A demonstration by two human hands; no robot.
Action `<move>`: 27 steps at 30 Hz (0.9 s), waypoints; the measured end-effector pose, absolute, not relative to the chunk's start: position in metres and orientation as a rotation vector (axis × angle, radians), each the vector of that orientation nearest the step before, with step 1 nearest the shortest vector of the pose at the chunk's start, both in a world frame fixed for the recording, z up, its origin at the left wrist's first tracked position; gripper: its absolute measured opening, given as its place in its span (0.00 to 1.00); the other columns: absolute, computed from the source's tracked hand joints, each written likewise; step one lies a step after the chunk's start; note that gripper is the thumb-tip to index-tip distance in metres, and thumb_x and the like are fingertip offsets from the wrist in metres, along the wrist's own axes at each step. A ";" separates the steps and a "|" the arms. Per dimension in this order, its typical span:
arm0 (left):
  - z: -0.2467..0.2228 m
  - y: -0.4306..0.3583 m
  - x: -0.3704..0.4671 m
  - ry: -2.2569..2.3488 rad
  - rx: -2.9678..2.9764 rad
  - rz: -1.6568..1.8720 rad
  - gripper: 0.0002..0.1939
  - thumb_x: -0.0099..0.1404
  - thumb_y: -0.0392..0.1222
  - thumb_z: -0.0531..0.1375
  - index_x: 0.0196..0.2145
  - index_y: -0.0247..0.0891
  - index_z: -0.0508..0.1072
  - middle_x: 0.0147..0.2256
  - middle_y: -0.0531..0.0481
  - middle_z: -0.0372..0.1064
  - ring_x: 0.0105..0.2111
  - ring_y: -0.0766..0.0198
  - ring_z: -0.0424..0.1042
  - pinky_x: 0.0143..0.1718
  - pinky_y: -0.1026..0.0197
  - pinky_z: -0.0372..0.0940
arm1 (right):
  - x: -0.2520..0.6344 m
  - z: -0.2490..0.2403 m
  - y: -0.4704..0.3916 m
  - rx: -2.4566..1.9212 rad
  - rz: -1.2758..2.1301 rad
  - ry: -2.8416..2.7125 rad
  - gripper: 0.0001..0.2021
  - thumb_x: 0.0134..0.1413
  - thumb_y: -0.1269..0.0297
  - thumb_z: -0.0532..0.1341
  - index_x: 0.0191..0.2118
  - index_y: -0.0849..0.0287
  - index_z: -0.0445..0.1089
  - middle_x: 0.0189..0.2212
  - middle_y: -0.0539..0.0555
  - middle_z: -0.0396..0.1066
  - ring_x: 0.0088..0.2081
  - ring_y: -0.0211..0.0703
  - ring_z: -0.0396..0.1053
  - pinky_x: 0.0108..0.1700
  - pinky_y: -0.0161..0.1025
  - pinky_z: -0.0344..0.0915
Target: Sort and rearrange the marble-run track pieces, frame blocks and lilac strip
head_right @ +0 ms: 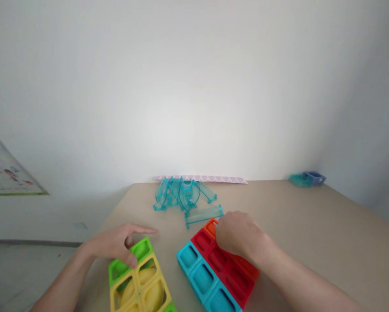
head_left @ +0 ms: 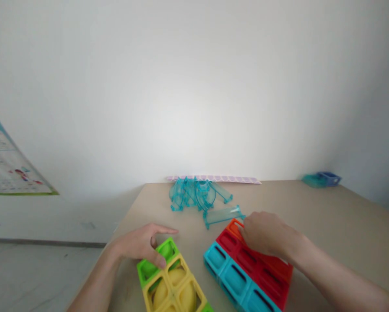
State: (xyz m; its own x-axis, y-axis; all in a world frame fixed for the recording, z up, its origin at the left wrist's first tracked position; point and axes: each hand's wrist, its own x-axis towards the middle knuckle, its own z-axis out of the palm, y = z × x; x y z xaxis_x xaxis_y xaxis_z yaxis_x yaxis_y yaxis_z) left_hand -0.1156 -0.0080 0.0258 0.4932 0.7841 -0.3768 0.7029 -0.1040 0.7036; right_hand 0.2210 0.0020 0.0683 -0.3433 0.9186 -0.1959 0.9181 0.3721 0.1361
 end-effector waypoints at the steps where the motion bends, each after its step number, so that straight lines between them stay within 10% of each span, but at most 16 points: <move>1: 0.026 -0.009 -0.116 1.219 1.813 0.096 0.48 0.45 0.53 0.71 0.62 0.38 0.62 0.16 0.62 0.53 0.16 0.73 0.49 0.16 0.69 0.43 | 0.223 0.067 0.002 1.641 -0.011 2.388 0.18 0.57 0.71 0.50 0.35 0.66 0.79 0.35 0.72 0.77 0.39 0.65 0.76 0.35 0.50 0.69; 14: 0.016 -0.022 -0.104 0.926 1.270 -0.048 0.59 0.59 0.49 0.65 0.67 0.47 0.21 0.26 0.53 0.75 0.21 0.57 0.76 0.22 0.58 0.70 | 0.227 0.023 -0.036 2.053 0.080 2.244 0.29 0.55 0.85 0.42 0.63 0.84 0.52 0.31 0.76 0.75 0.33 0.64 0.77 0.33 0.53 0.73; 19: 0.021 -0.025 -0.099 0.870 1.321 -0.100 0.54 0.63 0.49 0.61 0.65 0.53 0.19 0.26 0.55 0.76 0.19 0.59 0.75 0.19 0.58 0.71 | 0.210 0.031 -0.053 2.109 -0.030 2.274 0.32 0.52 0.86 0.42 0.65 0.84 0.46 0.31 0.73 0.76 0.33 0.59 0.77 0.34 0.49 0.73; 24: 0.029 -0.028 -0.095 0.900 1.345 -0.116 0.50 0.63 0.45 0.60 0.66 0.53 0.25 0.26 0.55 0.77 0.21 0.59 0.77 0.17 0.62 0.70 | 0.221 0.021 -0.061 1.956 -0.002 2.519 0.27 0.54 0.80 0.45 0.59 0.73 0.64 0.52 0.74 0.69 0.34 0.55 0.76 0.36 0.47 0.71; 27: 0.036 -0.042 -0.094 1.008 1.386 -0.052 0.46 0.63 0.44 0.59 0.68 0.53 0.32 0.24 0.55 0.77 0.19 0.58 0.76 0.14 0.66 0.67 | 0.227 0.011 -0.065 2.096 -0.187 2.625 0.24 0.60 0.76 0.46 0.59 0.68 0.62 0.42 0.67 0.76 0.33 0.52 0.76 0.36 0.42 0.69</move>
State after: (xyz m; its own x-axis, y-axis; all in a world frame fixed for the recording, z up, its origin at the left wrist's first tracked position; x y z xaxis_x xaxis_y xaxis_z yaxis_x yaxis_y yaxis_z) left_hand -0.0937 -0.0416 0.0363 0.6035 0.5134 -0.6101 0.5735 0.2521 0.7795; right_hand 0.2269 -0.0653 0.0111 -0.2086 0.9724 0.1043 0.9478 0.2273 -0.2235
